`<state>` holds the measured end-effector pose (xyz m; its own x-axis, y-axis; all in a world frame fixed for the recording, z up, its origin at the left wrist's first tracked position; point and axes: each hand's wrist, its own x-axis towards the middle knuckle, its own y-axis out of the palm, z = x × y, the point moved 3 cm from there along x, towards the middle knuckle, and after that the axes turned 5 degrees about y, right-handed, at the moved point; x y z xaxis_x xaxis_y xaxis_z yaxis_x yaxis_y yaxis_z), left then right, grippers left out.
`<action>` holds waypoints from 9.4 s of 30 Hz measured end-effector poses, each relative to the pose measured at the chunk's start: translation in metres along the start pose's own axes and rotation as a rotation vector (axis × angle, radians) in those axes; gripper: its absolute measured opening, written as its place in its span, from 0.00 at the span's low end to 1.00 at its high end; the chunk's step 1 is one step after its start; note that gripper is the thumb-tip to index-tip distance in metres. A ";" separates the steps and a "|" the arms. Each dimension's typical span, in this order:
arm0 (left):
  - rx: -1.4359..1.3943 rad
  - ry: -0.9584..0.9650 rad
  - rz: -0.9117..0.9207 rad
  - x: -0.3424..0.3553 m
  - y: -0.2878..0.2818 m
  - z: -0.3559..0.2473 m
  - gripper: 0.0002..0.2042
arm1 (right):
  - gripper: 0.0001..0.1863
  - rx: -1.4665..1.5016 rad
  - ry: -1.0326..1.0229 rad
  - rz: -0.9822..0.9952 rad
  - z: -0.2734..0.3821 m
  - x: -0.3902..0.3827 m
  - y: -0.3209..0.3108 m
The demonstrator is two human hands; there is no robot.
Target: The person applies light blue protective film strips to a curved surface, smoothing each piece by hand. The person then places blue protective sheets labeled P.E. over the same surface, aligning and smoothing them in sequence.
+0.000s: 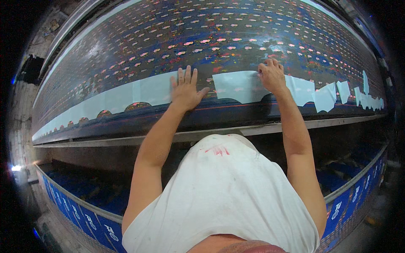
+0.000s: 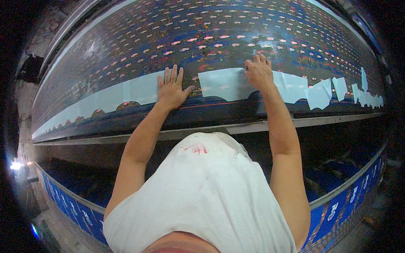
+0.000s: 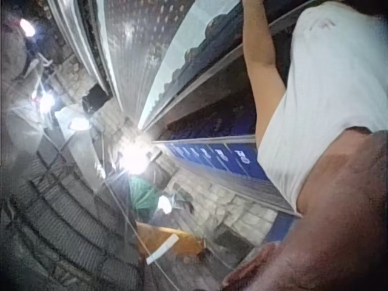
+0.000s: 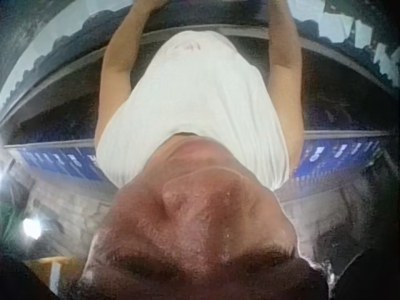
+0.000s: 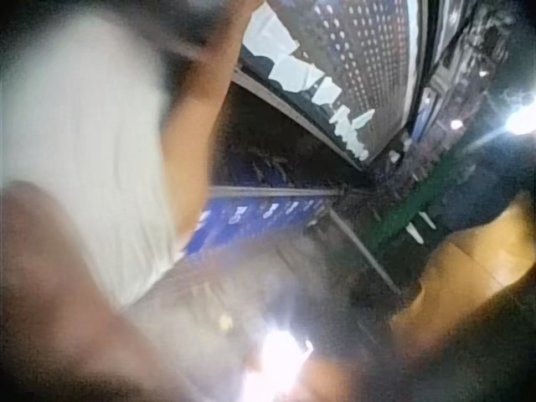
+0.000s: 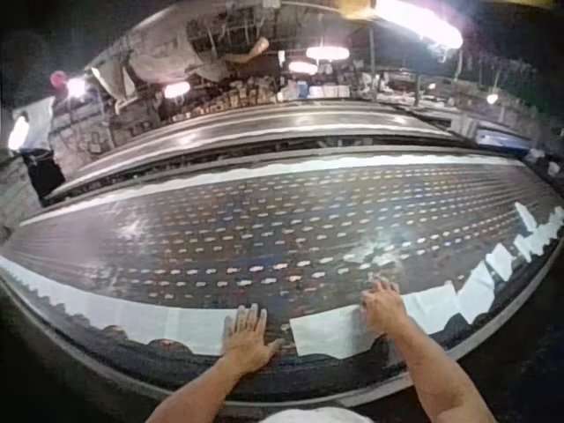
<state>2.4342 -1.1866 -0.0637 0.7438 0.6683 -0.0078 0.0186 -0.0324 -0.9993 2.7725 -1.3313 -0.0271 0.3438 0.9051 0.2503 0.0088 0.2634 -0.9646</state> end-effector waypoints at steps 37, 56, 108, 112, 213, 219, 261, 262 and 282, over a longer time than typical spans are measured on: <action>-0.510 -0.028 -0.758 0.019 0.013 0.067 0.11 | 0.13 1.074 0.470 0.405 0.020 0.006 0.048; -0.145 0.084 -0.372 0.017 -0.001 0.026 0.37 | 0.15 1.017 0.703 0.352 0.027 0.012 0.053; -0.998 -0.476 -0.395 0.023 -0.015 -0.220 0.12 | 0.08 1.164 0.144 0.471 -0.223 -0.070 -0.008; -0.604 -0.388 -0.592 0.074 0.013 -0.195 0.13 | 0.08 1.160 0.389 0.404 -0.232 -0.035 0.029; -0.634 -0.348 -0.728 0.208 0.041 -0.407 0.09 | 0.13 1.041 0.577 0.342 -0.484 -0.050 0.009; -0.559 -0.312 -0.726 0.208 0.041 -0.409 0.12 | 0.13 1.006 0.592 0.304 -0.479 -0.047 0.006; -0.796 0.231 -0.435 0.289 0.023 -0.767 0.49 | 0.12 0.637 -0.175 0.182 -0.694 -0.114 -0.073; -0.636 0.276 -0.416 0.276 -0.002 -0.797 0.45 | 0.11 0.849 -0.247 0.206 -0.688 -0.130 -0.086; -0.825 -0.358 -0.433 0.228 0.022 -0.667 0.10 | 0.08 1.217 0.309 0.336 -0.725 -0.110 -0.048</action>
<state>3.0496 -1.5311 -0.0628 0.3201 0.9250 0.2049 0.7998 -0.1479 -0.5818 3.4153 -1.6850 -0.0683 0.3651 0.9146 -0.1736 -0.9161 0.3199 -0.2417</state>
